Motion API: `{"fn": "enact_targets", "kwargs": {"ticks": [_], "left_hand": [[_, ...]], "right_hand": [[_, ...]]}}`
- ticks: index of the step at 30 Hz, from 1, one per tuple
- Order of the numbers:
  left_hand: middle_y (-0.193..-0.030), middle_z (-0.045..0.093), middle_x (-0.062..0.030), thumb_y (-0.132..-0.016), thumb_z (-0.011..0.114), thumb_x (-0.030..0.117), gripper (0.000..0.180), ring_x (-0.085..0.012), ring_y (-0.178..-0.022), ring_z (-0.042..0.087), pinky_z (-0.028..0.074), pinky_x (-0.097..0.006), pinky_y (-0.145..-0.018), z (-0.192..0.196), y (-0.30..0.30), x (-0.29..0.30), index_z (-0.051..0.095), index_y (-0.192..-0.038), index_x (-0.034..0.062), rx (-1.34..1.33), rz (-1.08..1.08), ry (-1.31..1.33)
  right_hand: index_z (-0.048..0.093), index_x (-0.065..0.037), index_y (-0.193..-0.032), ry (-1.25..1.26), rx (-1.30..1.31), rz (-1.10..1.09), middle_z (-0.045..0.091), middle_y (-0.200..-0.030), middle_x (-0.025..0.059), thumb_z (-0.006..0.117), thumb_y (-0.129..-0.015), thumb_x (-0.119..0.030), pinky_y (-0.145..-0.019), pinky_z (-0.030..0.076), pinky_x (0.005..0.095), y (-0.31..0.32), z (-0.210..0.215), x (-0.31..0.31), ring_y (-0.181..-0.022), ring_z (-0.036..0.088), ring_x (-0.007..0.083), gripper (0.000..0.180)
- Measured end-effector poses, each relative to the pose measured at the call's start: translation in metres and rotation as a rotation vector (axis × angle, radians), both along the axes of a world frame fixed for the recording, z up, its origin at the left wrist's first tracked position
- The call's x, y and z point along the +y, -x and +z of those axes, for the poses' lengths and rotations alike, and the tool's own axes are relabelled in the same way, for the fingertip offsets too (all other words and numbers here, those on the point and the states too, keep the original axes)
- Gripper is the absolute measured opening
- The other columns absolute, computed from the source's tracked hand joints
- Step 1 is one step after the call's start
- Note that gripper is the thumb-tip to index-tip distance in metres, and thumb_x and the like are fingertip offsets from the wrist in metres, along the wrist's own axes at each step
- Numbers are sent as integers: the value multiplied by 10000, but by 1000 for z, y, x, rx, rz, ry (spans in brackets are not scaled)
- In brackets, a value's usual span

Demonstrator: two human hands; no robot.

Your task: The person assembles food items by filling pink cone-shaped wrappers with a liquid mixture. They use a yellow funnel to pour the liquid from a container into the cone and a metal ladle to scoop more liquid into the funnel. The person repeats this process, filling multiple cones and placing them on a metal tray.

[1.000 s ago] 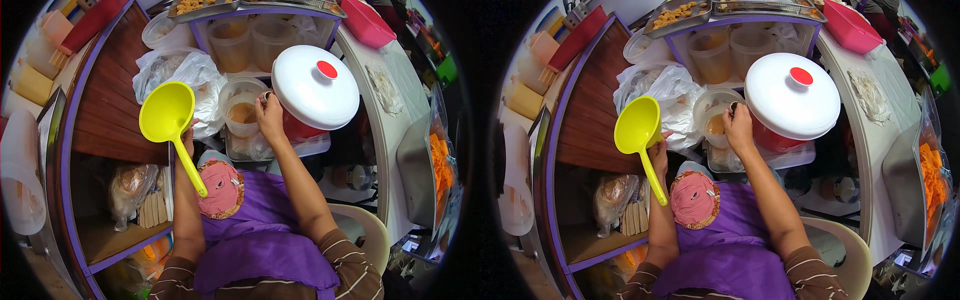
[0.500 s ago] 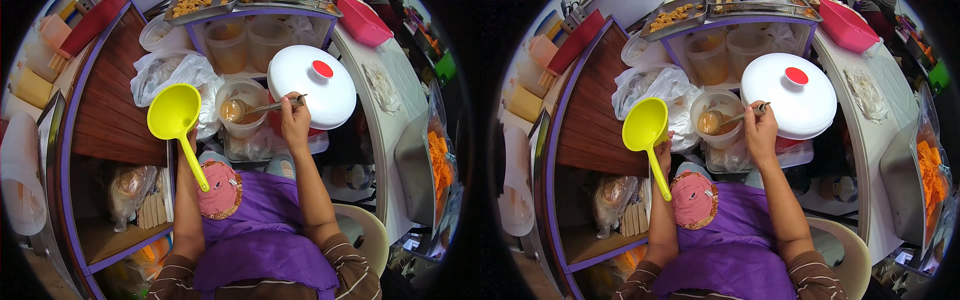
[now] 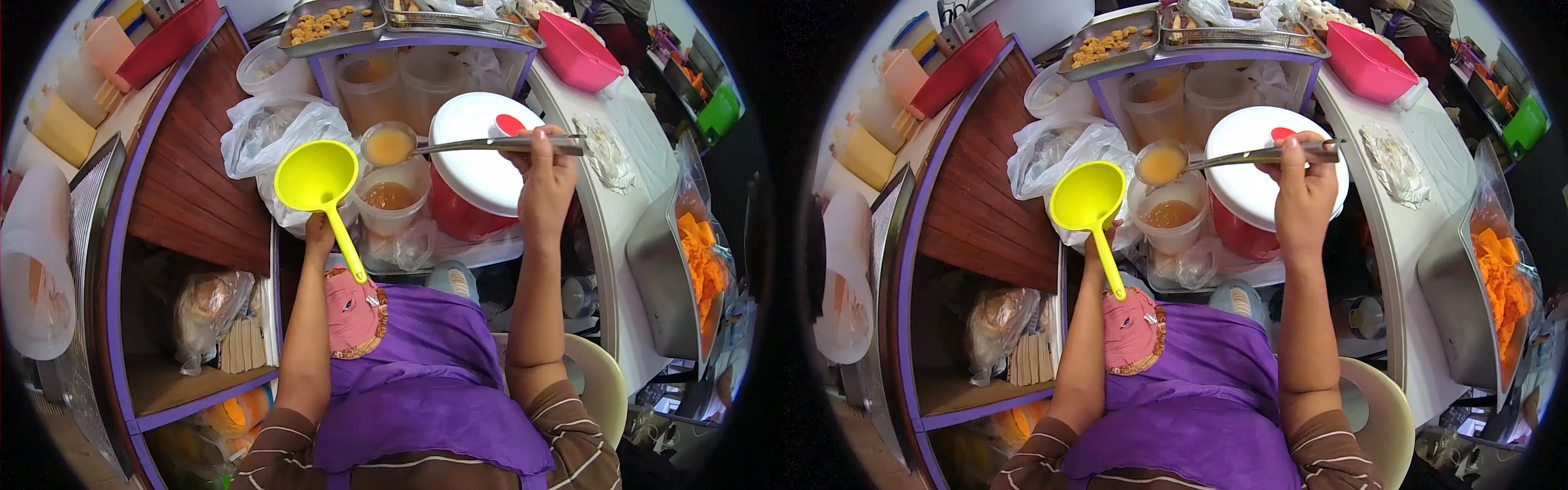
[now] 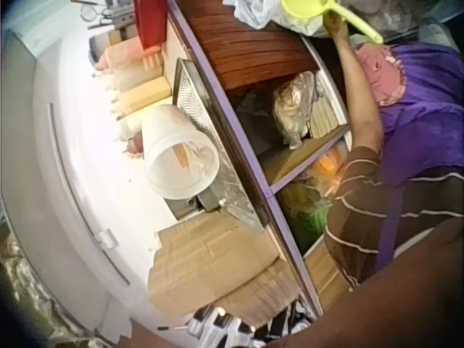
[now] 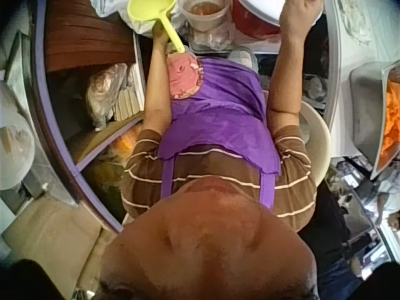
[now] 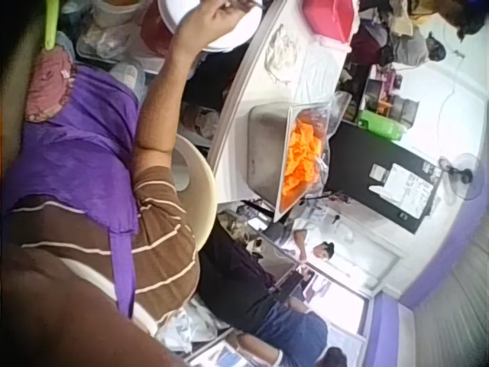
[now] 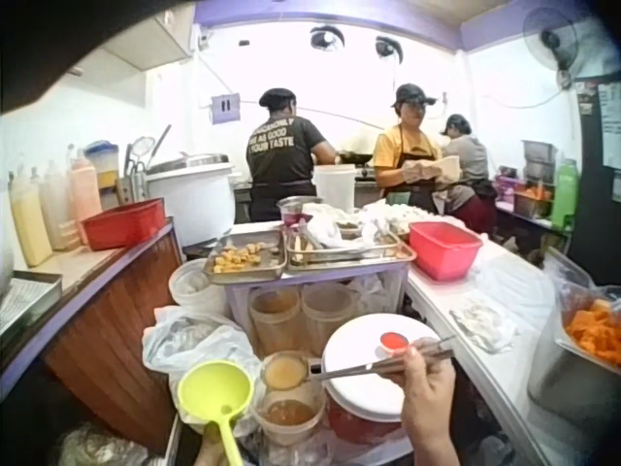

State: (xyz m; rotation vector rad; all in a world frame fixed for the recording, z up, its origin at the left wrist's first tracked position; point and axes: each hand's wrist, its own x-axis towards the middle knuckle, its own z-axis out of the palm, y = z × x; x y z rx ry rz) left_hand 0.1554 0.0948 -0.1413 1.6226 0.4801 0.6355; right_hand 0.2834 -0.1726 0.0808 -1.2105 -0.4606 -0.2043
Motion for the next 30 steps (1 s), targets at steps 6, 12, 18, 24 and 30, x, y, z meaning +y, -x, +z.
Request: {"fn": "enact_targets", "kwargs": {"ticks": [6, 12, 18, 24, 30], "left_hand": [[-669, 530, 33, -877, 443, 99, 221, -43, -554, 464, 366, -187, -504, 10, -6, -8, 600, -1025, 49, -12, -30, 44], [-744, 583, -9, -865, 471, 84, 196, -78, -688, 540, 432, -209, -642, 8, -17, 1, 592, -1007, 25, -14, -72, 35], [-947, 602, -74, -846, 512, 88, 164, -163, -943, 553, 409, -266, -862, 11, -18, 19, 563, -977, 4, -183, -252, 155], [-968, 596, -79, -899, 463, 188, 188, -166, -938, 544, 386, -302, -868, 51, -15, 20, 535, -953, 23, -48, -260, -97], [-972, 594, -59, -888, 485, 236, 233, -154, -958, 529, 389, -287, -862, 79, -13, 29, 545, -983, 33, -227, -308, 2]], "right_hand": [[480, 4, -922, -130, -43, 43, 563, -836, 106, 469, -893, -169, -666, 541, 288, 8, 45, -1, -727, 595, 150, 176], [479, -20, -944, -202, -7, 186, 558, -869, 97, 481, -889, -170, -676, 540, 298, 14, 51, 7, -748, 584, 142, 159], [458, -24, -966, -184, -70, 292, 562, -902, 100, 472, -895, -159, -712, 528, 277, 23, 43, 12, -788, 600, 150, 153], [455, -25, -982, -204, -165, 269, 565, -920, 103, 471, -896, -159, -727, 519, 269, 29, 45, 9, -807, 592, 138, 160], [456, -27, -978, -255, -193, 254, 567, -917, 103, 469, -897, -163, -713, 522, 265, 31, 56, 8, -807, 588, 133, 159]]}}
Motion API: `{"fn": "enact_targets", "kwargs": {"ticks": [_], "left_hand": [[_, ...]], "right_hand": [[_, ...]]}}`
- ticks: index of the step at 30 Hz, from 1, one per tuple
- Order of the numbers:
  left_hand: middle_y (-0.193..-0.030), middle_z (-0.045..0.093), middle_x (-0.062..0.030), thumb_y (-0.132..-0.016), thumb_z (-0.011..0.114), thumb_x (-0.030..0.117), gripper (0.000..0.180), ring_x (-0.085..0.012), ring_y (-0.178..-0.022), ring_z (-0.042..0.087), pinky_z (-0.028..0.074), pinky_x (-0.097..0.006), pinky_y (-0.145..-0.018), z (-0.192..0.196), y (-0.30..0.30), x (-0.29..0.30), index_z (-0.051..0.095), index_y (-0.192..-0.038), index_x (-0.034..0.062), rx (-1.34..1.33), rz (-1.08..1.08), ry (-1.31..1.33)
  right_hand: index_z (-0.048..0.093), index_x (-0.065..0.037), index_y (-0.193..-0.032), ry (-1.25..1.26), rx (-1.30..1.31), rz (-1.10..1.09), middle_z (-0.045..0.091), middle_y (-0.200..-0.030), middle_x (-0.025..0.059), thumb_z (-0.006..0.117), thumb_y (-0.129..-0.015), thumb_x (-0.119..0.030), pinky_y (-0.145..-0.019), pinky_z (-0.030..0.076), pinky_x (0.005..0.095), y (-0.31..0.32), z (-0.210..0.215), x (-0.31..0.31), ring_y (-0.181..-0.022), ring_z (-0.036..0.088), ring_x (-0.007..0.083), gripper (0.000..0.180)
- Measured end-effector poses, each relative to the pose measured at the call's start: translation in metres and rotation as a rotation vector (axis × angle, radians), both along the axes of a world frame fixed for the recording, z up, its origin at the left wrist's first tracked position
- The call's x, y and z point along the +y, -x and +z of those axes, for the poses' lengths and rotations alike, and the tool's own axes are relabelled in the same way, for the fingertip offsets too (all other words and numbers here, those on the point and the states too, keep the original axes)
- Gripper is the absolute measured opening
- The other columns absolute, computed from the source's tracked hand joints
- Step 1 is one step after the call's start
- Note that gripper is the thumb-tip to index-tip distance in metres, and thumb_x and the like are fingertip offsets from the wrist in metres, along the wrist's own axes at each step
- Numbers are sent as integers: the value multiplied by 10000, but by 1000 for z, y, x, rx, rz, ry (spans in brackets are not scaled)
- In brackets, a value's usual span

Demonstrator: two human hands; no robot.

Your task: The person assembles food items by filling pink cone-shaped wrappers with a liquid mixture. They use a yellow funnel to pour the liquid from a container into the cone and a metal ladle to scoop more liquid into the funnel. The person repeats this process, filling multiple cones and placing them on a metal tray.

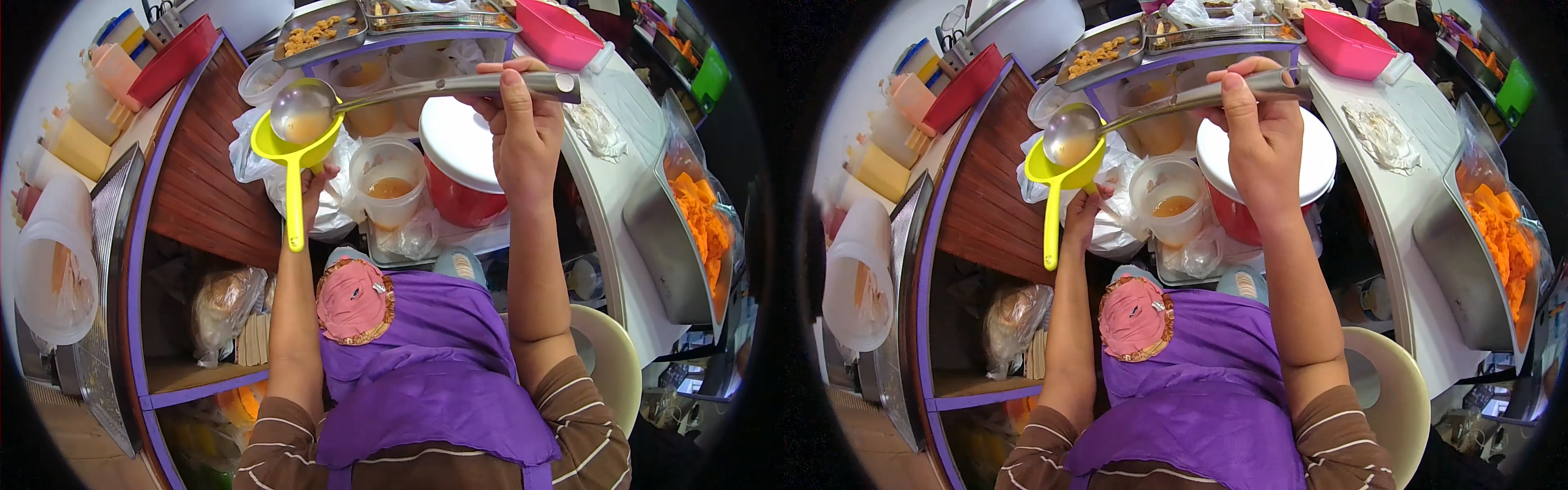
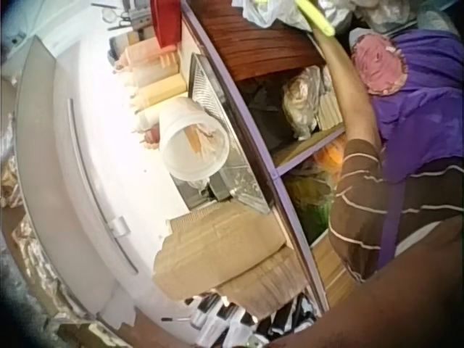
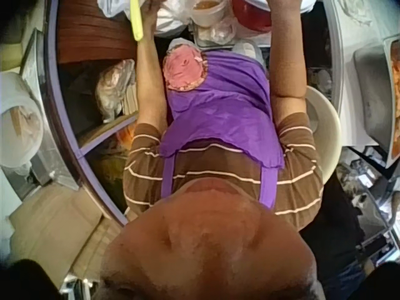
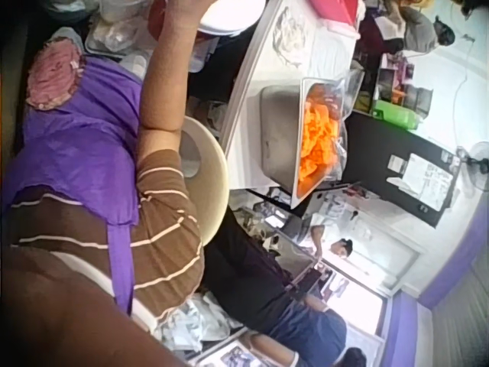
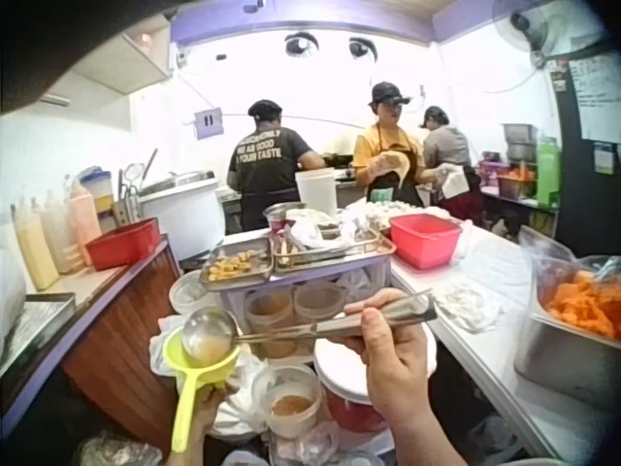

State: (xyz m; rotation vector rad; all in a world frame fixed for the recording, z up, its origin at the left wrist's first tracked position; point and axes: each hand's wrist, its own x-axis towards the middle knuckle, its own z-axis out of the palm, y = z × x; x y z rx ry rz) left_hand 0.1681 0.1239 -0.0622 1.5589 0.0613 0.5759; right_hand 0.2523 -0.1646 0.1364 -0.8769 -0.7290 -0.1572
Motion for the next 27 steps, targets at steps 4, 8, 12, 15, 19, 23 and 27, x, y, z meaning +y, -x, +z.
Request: {"fn": "enact_targets", "kwargs": {"ticks": [4, 8, 12, 15, 19, 23, 27], "left_hand": [[-984, 591, -64, -884, 496, 207, 213, -159, -959, 529, 386, -290, -873, 13, 3, 6, 540, -992, 29, 19, -3, 8], [-988, 587, -74, -881, 500, 186, 212, -179, -994, 531, 382, -310, -911, 24, 5, 6, 532, -1003, 15, 48, -6, -8], [-965, 613, -72, -895, 479, 223, 232, -143, -947, 544, 374, -290, -883, 33, 6, 0, 560, -974, 20, 43, 41, -13], [-959, 611, -66, -899, 472, 225, 240, -136, -944, 541, 373, -285, -884, 39, 6, 1, 562, -976, 16, 32, 29, -41], [-950, 609, -59, -901, 467, 225, 244, -137, -934, 543, 375, -284, -884, 42, 5, 0, 565, -978, 15, 26, 31, -60], [-942, 608, -55, -902, 467, 216, 235, -140, -928, 546, 376, -288, -885, 47, 4, -4, 566, -974, 15, 20, 24, -61], [-939, 607, -53, -899, 469, 207, 226, -146, -928, 548, 378, -295, -886, 50, 3, -4, 563, -965, 13, 6, 11, -53]], "right_hand": [[458, -24, -978, -42, -5, 7, 568, -906, 100, 467, -897, -160, -710, 527, 270, 1, 5, -2, -809, 590, 140, 158], [460, -22, -979, -56, -13, 5, 567, -900, 101, 466, -897, -155, -709, 531, 277, 2, 10, -4, -812, 592, 148, 156], [460, -21, -979, -82, -16, 21, 567, -898, 103, 465, -897, -154, -707, 535, 287, 3, 13, -6, -814, 593, 153, 156], [458, -22, -982, -87, -7, 14, 567, -897, 103, 463, -898, -158, -708, 536, 292, 4, 15, -6, -810, 595, 155, 160], [456, -24, -987, -90, -8, 8, 567, -896, 104, 458, -901, -165, -707, 535, 288, 5, 17, -7, -803, 597, 155, 165], [456, -28, -993, -76, -8, -12, 572, -899, 109, 455, -903, -170, -705, 531, 280, 3, 16, -10, -804, 599, 151, 168], [457, -33, -998, -90, -17, 2, 577, -904, 109, 458, -903, -175, -708, 527, 272, 3, 16, -10, -807, 600, 147, 171]]}}
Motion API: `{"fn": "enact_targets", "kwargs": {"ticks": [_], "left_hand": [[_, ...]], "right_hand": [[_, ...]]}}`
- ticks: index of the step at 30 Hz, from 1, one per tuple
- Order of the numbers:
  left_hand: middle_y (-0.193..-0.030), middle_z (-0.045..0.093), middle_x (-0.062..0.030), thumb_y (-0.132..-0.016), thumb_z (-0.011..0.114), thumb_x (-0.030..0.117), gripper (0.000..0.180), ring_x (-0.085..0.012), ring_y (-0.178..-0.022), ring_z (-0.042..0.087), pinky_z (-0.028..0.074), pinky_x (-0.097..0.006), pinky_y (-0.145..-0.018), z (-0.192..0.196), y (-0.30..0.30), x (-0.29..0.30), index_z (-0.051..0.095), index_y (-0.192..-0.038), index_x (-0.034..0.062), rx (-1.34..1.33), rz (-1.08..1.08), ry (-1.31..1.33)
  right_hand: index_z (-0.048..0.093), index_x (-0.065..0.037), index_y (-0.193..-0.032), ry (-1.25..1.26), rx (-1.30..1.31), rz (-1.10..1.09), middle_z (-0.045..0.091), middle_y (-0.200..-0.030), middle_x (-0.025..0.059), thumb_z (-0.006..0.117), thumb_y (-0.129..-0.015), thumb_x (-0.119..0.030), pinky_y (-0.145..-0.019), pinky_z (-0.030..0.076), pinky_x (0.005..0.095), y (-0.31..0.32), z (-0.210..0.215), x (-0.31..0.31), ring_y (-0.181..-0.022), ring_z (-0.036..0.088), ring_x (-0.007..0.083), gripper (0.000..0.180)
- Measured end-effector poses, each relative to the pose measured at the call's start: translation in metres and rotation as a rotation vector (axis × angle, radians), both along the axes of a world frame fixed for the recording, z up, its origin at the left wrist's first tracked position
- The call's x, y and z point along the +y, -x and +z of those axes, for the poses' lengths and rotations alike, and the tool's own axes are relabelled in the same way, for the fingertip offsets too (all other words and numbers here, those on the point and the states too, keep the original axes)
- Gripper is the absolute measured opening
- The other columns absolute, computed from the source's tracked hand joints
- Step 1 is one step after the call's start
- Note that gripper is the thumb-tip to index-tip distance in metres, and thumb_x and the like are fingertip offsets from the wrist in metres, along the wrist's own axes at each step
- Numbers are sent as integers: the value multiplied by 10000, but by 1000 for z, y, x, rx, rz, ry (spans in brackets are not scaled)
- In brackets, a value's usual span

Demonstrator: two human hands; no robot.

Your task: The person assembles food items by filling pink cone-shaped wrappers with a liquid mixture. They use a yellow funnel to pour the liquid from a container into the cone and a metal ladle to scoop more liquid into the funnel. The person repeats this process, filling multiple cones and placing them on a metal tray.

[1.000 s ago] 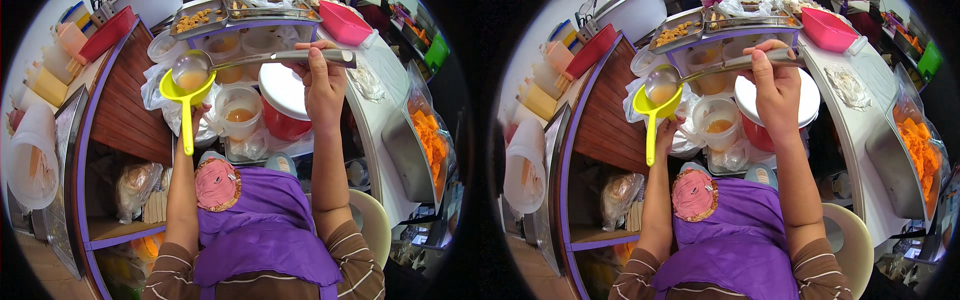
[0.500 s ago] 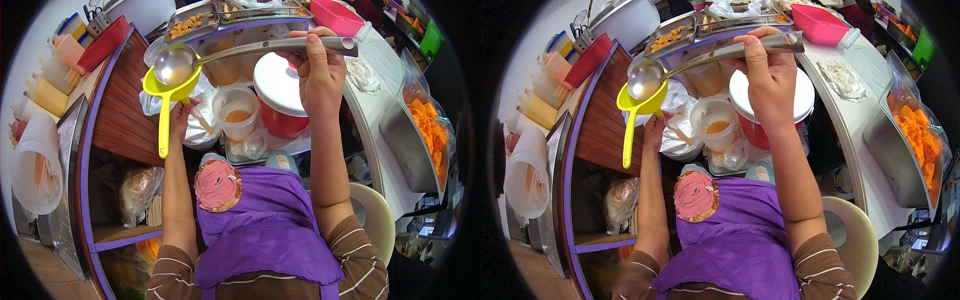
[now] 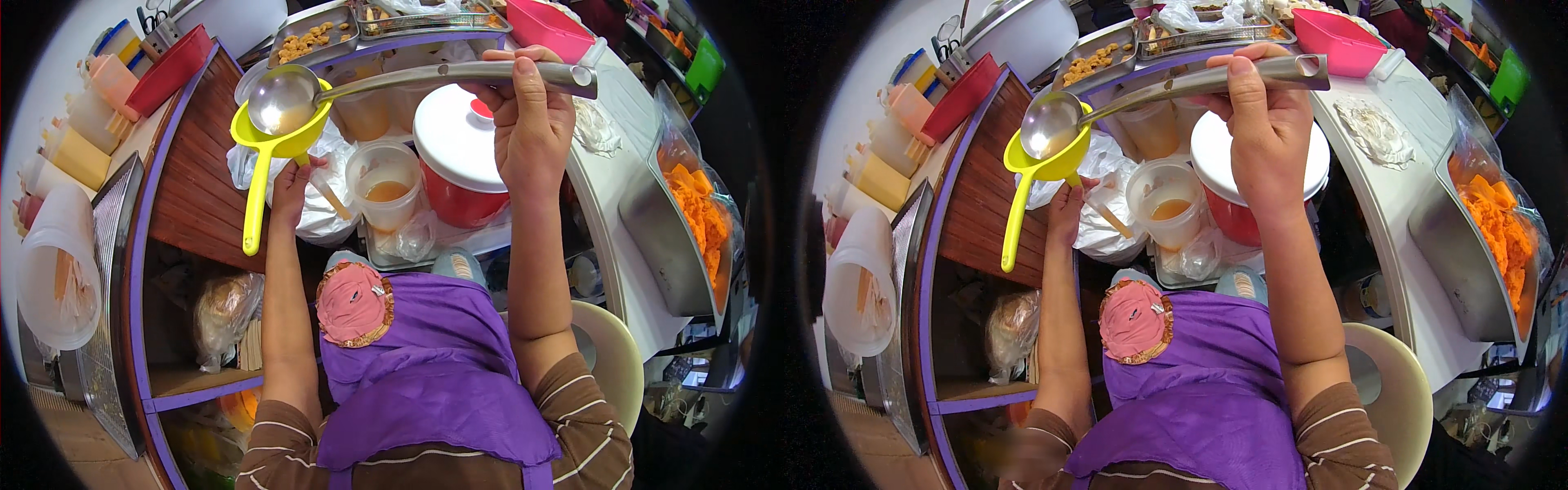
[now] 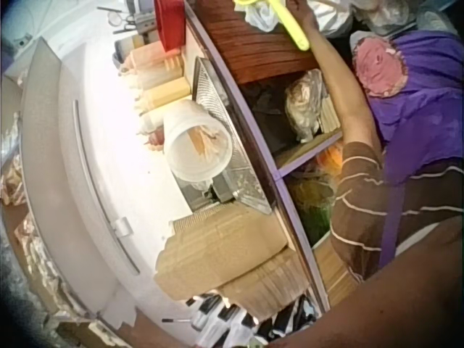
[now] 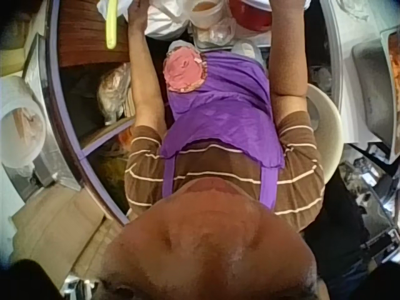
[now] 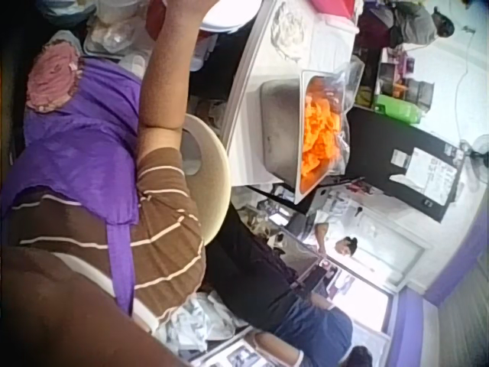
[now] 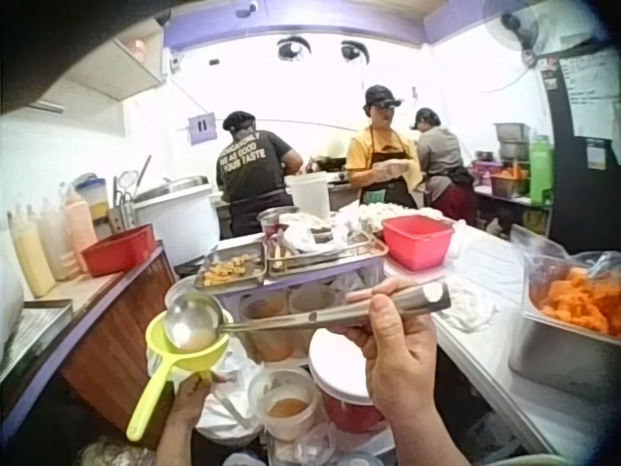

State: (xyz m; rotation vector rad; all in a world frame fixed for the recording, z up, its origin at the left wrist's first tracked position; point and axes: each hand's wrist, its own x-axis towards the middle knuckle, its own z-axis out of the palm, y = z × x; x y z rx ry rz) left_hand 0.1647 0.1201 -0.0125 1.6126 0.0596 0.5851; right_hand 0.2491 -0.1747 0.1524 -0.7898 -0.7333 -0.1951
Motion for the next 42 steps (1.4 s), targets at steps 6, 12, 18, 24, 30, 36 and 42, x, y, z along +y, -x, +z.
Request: {"fn": "enact_targets", "kwargs": {"ticks": [6, 12, 18, 24, 30, 36, 42], "left_hand": [[-943, 608, -61, -892, 480, 196, 214, -153, -931, 548, 380, -303, -891, 0, -2, -1, 560, -963, 11, -6, 7, 19], [-950, 609, -71, -896, 471, 185, 208, -158, -934, 548, 379, -304, -893, 1, -2, -2, 556, -971, 10, 1, 6, 29], [-944, 611, -69, -897, 469, 189, 207, -157, -936, 547, 378, -302, -890, 0, -2, -2, 552, -973, 14, -4, -3, 44], [-947, 612, -69, -903, 462, 212, 220, -150, -936, 540, 373, -296, -882, -8, 1, 3, 549, -962, 19, -3, 18, 55], [-988, 595, -104, -896, 475, 222, 222, -192, -979, 531, 375, -315, -887, -27, 14, 29, 540, -981, 27, -7, 68, 129], [-957, 609, -82, -894, 483, 221, 217, -148, -927, 540, 375, -283, -863, -6, 16, 31, 549, -970, 29, -28, 106, 147], [-942, 610, -82, -893, 485, 215, 212, -147, -929, 541, 375, -280, -860, 20, 17, 31, 547, -962, 24, -59, 123, 122]], "right_hand": [[458, -36, -1000, 13, -21, -19, 578, -910, 107, 458, -903, -180, -720, 522, 269, 0, -2, -2, -809, 600, 147, 174], [457, -34, -991, 10, -27, -17, 576, -919, 109, 453, -905, -177, -718, 524, 273, -1, -3, -3, -808, 599, 146, 168], [449, -35, -987, -54, 71, -14, 577, -904, 116, 451, -904, -165, -710, 532, 291, -1, -2, -1, -784, 597, 149, 154], [452, -34, -986, -141, 154, -59, 570, -896, 120, 460, -899, -156, -703, 539, 320, -8, -4, -9, -774, 600, 178, 151], [461, -15, -967, -14, 127, -193, 566, -890, 115, 456, -903, -170, -677, 530, 285, -13, -12, -19, -759, 597, 163, 167], [460, -4, -926, 268, 144, -284, 544, -810, 76, 440, -906, -138, -687, 513, 259, -16, -66, -7, -752, 574, 116, 136], [479, 0, -862, 599, 14, -439, 490, -692, 61, 502, -844, -65, -542, 386, 263, -16, -143, 28, -596, 463, 122, 72]]}}
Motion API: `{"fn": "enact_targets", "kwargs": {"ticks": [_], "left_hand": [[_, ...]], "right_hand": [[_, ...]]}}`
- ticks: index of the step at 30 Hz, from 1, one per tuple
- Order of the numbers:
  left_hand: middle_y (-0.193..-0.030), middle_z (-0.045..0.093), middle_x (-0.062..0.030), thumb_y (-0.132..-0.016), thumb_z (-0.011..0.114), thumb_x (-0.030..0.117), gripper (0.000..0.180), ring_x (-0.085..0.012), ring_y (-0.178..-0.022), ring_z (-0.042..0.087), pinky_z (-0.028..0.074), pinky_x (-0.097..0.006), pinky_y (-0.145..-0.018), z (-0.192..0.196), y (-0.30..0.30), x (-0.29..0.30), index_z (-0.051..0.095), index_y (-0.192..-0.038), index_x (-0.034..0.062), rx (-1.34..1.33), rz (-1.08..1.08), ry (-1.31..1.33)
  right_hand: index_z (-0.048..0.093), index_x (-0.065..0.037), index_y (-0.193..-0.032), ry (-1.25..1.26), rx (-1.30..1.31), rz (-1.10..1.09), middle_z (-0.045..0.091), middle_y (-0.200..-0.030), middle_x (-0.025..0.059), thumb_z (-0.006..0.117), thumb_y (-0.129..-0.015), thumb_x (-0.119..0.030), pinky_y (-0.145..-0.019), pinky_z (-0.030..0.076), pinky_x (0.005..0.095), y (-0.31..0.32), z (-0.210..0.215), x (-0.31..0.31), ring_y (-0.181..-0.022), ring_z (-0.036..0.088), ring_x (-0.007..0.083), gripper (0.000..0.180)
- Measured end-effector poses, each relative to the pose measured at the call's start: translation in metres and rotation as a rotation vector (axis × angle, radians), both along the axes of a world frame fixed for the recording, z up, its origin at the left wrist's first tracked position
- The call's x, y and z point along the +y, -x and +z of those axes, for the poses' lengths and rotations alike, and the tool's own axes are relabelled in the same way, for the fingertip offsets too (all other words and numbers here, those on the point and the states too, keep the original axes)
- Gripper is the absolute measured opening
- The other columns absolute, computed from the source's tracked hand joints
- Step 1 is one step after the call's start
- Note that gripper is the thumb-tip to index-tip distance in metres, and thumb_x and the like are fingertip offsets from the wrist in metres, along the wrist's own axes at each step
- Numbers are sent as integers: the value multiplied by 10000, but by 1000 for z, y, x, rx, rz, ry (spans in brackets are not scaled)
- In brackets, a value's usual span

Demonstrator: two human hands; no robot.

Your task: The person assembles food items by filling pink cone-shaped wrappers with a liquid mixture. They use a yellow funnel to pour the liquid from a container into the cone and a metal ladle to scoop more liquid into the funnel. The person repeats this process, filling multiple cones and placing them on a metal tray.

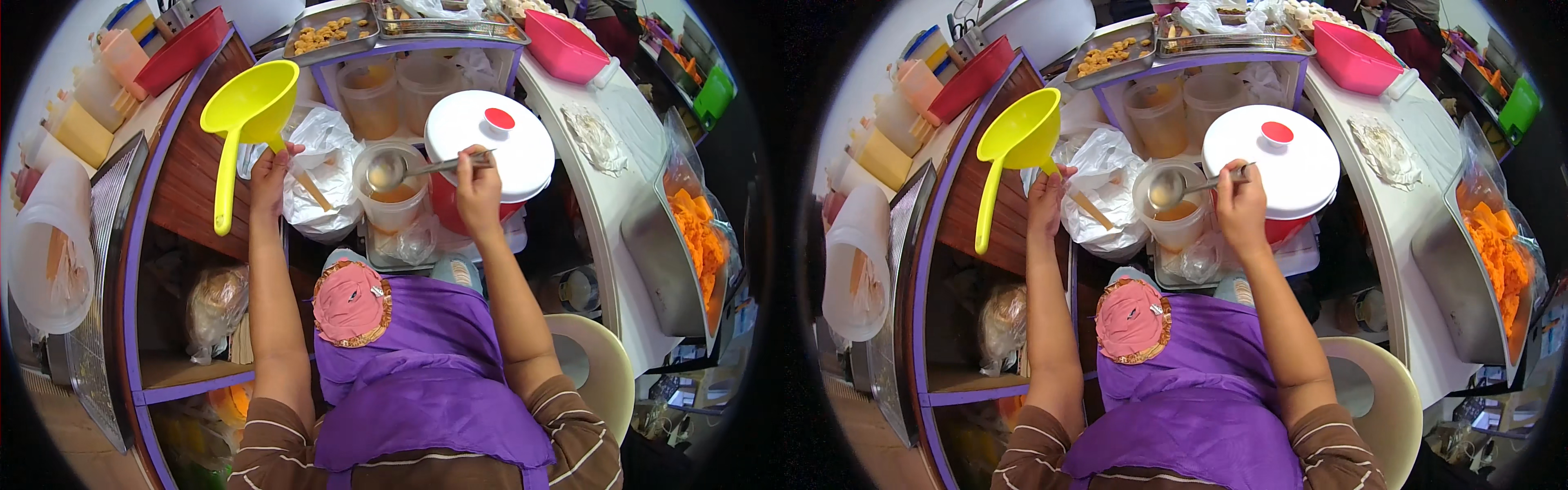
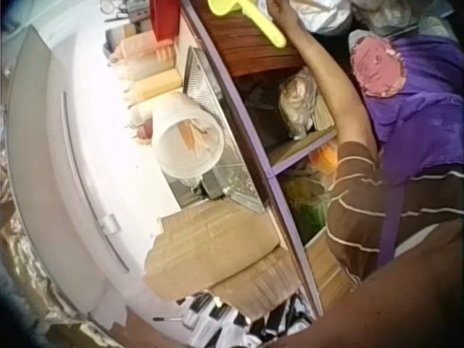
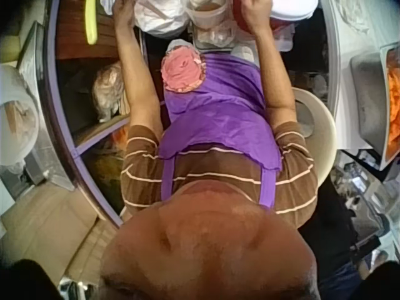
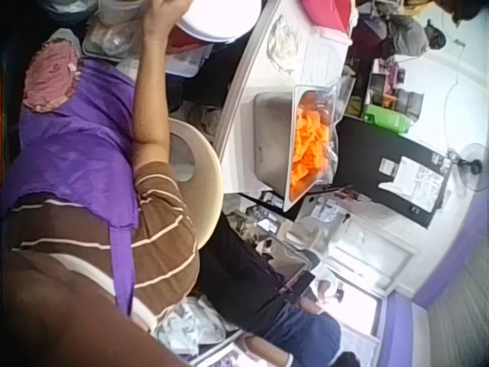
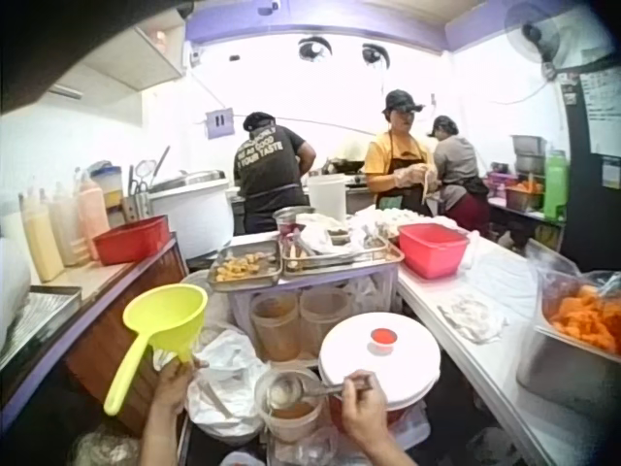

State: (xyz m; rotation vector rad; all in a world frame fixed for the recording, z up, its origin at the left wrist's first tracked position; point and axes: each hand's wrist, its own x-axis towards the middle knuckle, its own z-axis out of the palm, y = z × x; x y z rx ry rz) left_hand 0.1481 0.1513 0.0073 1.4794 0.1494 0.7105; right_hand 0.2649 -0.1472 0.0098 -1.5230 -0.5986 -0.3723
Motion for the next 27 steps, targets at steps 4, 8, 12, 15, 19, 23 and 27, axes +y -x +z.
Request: {"fn": "enact_targets", "kwargs": {"ticks": [4, 8, 12, 15, 19, 23, 27], "left_hand": [[-910, 614, -69, -889, 497, 219, 212, -137, -895, 546, 380, -274, -841, 14, -4, -9, 550, -965, 28, 13, 49, 15], [-844, 605, -50, -884, 506, 214, 206, -143, -868, 555, 379, -285, -855, 23, -10, -18, 549, -964, 29, -21, 54, 6], [-796, 574, -31, -874, 517, 267, 239, -184, -940, 561, 381, -311, -883, 25, -17, -27, 532, -970, 49, -45, 73, -89], [-773, 560, -26, -889, 497, 221, 190, -176, -876, 571, 393, -312, -869, 19, -23, -26, 544, -934, 42, -34, 117, 3], [-770, 586, -48, -879, 484, 148, 184, -107, -738, 546, 425, -231, -662, 29, -24, -68, 555, -954, -4, -7, 421, -496], [-718, 592, -90, -843, 543, 167, 201, -150, -646, 560, 442, -265, -615, 20, -28, -80, 567, -932, -11, -63, 542, -585], [-726, 606, -88, -825, 567, 140, 178, -137, -653, 570, 447, -257, -613, 14, -21, -72, 583, -914, -14, 2, 391, -571]], "right_hand": [[474, 15, -871, 190, -15, 11, 472, -735, 140, 522, -821, -59, -554, 394, 321, 1, -34, 19, -592, 471, 227, 102], [465, 14, -872, 241, -93, 65, 481, -760, 158, 541, -809, -68, -577, 401, 355, -4, -57, 33, -624, 488, 263, 129], [488, 19, -947, 361, -8, 118, 511, -805, 158, 577, -788, -88, -645, 432, 346, -5, -51, 32, -701, 520, 267, 211], [503, 27, -983, 266, -110, 30, 542, -822, 145, 584, -792, -105, -652, 447, 323, 3, -1, 25, -711, 540, 245, 245], [526, 20, -979, -389, 808, 815, 591, -829, 123, 491, -875, -272, -596, 498, 286, 9, 85, -2, -655, 611, 211, 312], [511, 25, -1015, -39, 804, 907, 540, -709, 59, 472, -886, -262, -390, 369, 166, 31, 127, -7, -473, 500, 96, 317], [516, 11, -1028, 1, 743, 933, 416, -607, -20, 462, -892, -200, -341, 214, 148, 39, 130, -13, -405, 292, 7, 257]]}}
